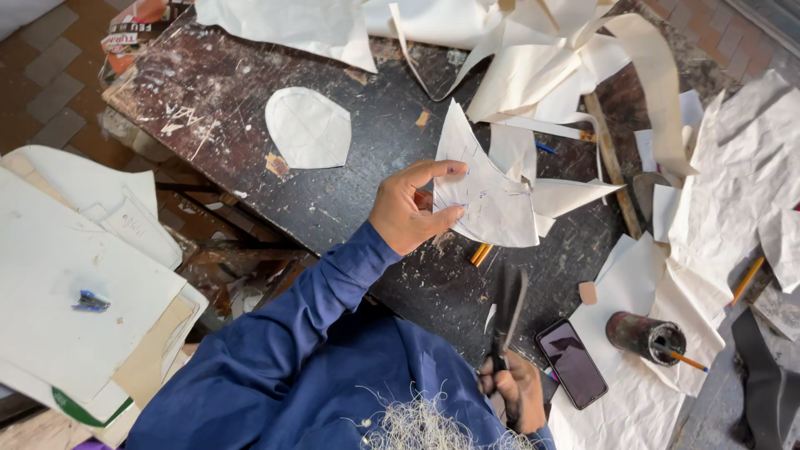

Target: The person traces a curved pattern onto a sheet of paper using a pencil, then uses scissors to cut along the drawn lines. The person folds the paper to align edges and continues cutting to produce a shaped paper pattern.

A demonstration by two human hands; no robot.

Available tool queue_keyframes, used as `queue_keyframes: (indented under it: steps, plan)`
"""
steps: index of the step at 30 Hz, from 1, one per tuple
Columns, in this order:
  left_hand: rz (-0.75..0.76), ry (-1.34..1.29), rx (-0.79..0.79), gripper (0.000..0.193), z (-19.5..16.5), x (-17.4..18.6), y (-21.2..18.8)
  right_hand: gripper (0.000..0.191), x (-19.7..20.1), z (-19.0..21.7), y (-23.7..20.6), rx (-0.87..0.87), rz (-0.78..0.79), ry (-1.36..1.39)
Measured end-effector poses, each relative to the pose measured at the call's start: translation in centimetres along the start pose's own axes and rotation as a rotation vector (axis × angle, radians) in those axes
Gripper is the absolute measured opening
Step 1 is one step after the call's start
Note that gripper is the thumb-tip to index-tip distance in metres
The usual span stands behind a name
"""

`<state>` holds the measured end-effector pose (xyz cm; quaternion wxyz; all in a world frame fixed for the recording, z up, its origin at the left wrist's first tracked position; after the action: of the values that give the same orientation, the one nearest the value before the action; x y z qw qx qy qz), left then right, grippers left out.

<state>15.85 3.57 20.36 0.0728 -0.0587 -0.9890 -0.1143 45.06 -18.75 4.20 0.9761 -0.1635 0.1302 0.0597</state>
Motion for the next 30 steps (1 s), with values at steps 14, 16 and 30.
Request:
queue_keyframes:
  steps: [14, 16, 30]
  plan:
    - [0.073, 0.007, -0.191, 0.048, -7.2, -1.9, -1.4, 0.074, -6.5, 8.3, 4.2, 0.041, 0.021, -0.243]
    - [0.058, 0.018, -0.204, 0.049, -7.3, -1.9, -1.4, 0.073, -6.5, 8.5, 4.4, 0.045, 0.025, -0.265]
    - [0.072, -0.079, -0.162, 0.055, -5.4, -2.4, -1.0, 0.070, -5.8, 8.0, 5.4, 0.031, -0.014, -0.272]
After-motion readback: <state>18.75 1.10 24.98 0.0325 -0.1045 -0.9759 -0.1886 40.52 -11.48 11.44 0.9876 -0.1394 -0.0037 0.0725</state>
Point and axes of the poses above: each hand's wrist, its own y-axis towards the middle knuckle, its own x-axis out of the back of the hand, z = x × y, the point moved 8 cm from there along y, towards the middle knuckle, and after that the axes turned 14 degrees about y, right-handed, at the moved point
